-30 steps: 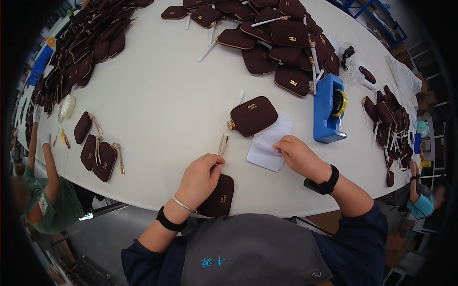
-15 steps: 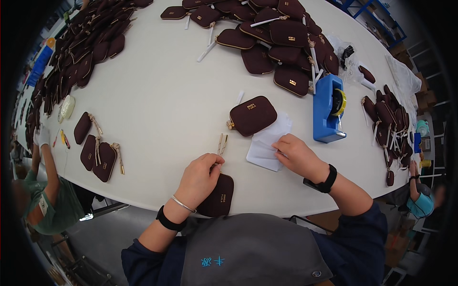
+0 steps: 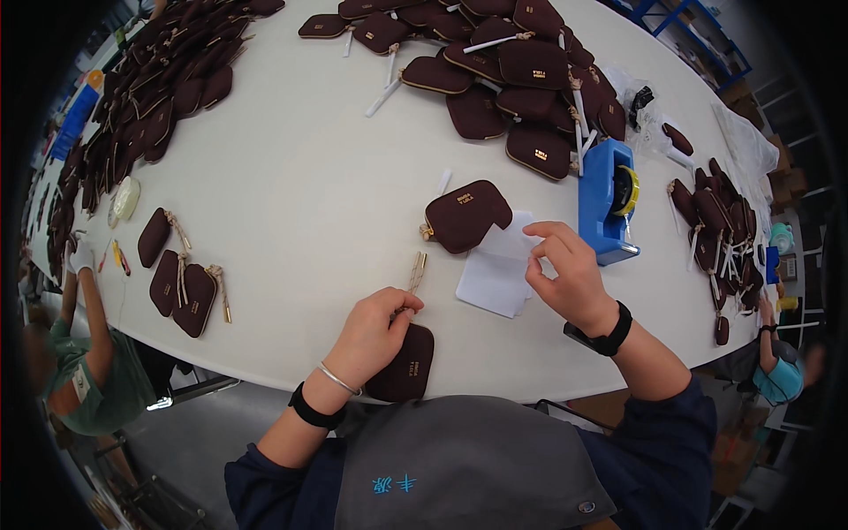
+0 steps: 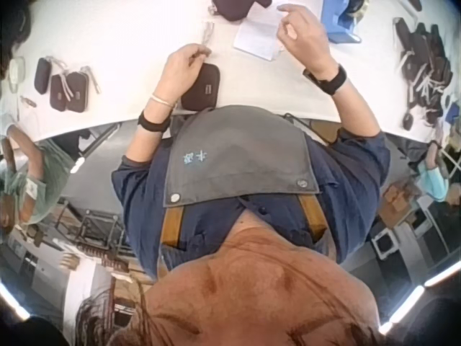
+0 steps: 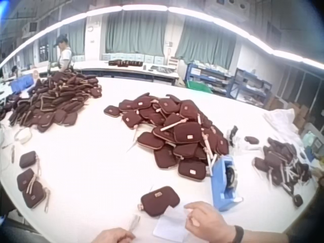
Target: The person wraps a white paper sleeve around the drawstring of a maroon pouch, folds the paper, and secures it with tape. They repeat this process for multiple pouches, placing each finished item on the table.
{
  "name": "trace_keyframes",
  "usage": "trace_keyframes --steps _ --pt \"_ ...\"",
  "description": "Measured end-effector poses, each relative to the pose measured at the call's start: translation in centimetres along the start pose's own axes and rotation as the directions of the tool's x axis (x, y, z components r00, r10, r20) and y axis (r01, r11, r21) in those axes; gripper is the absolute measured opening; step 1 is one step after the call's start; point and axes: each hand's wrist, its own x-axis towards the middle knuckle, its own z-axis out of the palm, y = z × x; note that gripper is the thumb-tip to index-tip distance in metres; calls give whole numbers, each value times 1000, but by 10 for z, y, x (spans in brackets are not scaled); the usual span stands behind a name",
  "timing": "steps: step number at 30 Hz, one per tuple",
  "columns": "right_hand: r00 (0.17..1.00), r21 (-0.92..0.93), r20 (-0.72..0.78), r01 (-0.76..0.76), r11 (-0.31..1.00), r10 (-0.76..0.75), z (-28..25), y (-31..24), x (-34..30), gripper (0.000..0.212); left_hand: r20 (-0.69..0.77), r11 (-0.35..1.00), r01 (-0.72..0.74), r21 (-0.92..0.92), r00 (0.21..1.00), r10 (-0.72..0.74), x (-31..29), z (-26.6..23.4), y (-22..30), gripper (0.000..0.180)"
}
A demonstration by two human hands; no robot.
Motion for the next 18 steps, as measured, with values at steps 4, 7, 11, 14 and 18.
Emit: trace_keyframes --steps 4,7,11,14,18 --pt "966 -110 26 260 959 -258 -3 -15 4 19 42 986 41 -164 999 -35 1 2 1 15" --pt "874 -173 129 484 858 -468 5 -40 1 13 84 926 138 -350 990 -116 2 2 4 21" --pt "747 -174 193 664 727 -637 21 -62 -2 9 137 843 248 -478 969 -207 5 -3 14 23" --pt "708 -152 193 705 692 -679 29 -71 -1 9 124 877 258 -406 966 -227 3 -5 15 23" --pt "707 -155 217 705 692 -673 30 -68 -4 9 101 826 279 -490 959 -264 -1 -5 10 22"
